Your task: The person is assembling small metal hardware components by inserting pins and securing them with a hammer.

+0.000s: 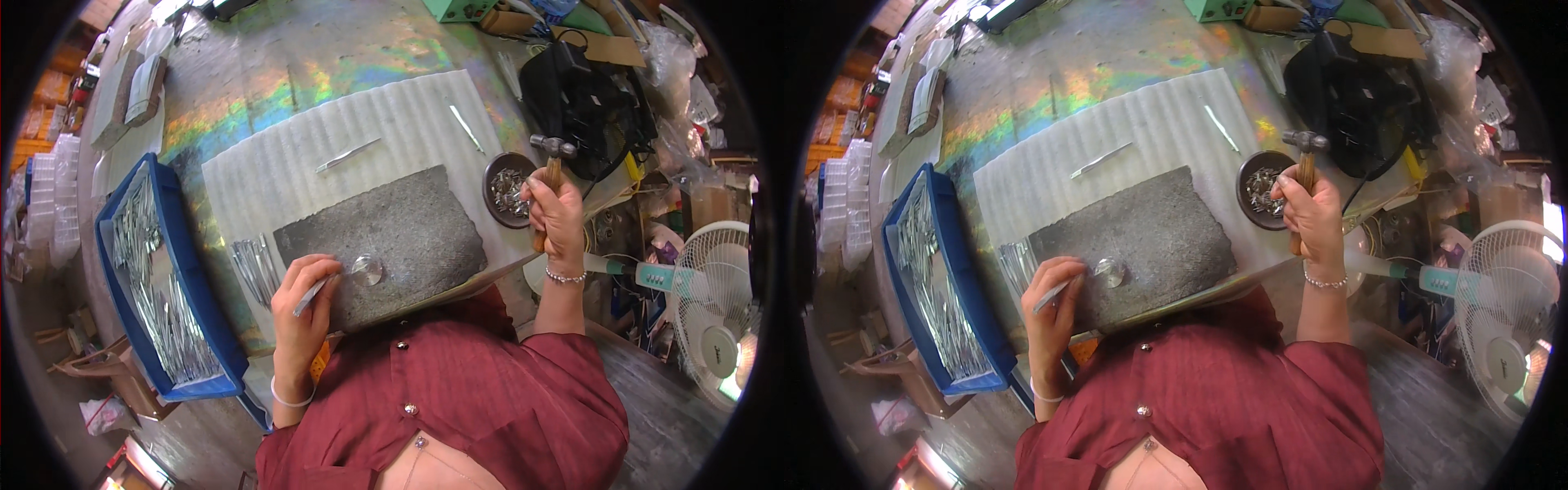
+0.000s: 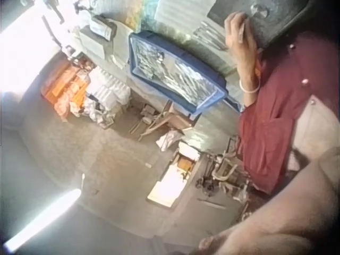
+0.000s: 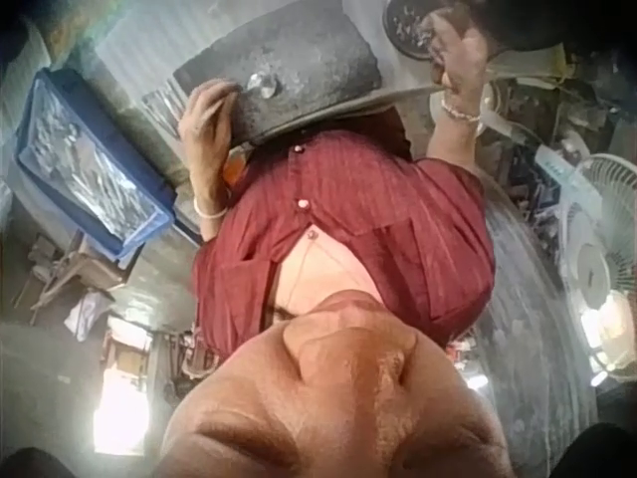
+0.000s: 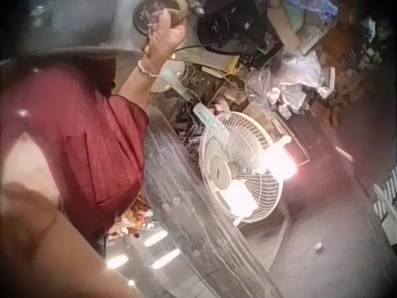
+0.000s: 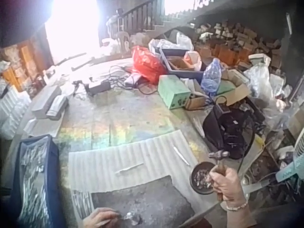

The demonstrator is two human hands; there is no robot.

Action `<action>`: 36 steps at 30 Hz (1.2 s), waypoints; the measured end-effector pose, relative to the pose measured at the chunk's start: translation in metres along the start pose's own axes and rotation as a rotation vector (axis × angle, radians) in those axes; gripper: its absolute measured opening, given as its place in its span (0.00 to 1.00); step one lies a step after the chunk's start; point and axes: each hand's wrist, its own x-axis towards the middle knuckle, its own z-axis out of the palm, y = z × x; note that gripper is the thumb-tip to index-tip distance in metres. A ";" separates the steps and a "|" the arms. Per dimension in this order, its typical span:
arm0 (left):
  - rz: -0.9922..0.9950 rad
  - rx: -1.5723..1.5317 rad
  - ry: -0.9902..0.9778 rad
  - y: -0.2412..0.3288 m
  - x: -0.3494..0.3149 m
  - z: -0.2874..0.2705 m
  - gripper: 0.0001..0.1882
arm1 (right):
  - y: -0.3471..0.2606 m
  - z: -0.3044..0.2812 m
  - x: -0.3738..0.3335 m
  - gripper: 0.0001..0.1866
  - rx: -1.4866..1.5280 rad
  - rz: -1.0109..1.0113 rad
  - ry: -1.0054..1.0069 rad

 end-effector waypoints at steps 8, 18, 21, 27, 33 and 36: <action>-0.415 -0.842 0.016 0.009 -0.012 0.008 0.07 | -0.013 0.077 -0.054 0.06 0.031 0.193 -0.401; -0.573 -1.577 -0.079 0.003 -0.014 0.024 0.08 | -0.008 0.124 -0.078 0.11 -0.101 0.146 -0.763; -0.568 -1.634 -0.102 0.003 -0.015 0.023 0.08 | -0.006 0.131 -0.082 0.08 -0.156 0.117 -0.742; -0.556 -1.628 -0.106 0.003 -0.015 0.023 0.07 | -0.004 0.135 -0.084 0.06 -0.124 0.110 -0.692; -0.479 -1.406 -0.061 0.007 -0.017 0.024 0.07 | -0.005 0.133 -0.085 0.05 -0.105 0.121 -0.670; -0.434 -1.276 -0.045 0.007 -0.019 0.025 0.06 | 0.000 0.131 -0.085 0.05 -0.104 0.111 -0.673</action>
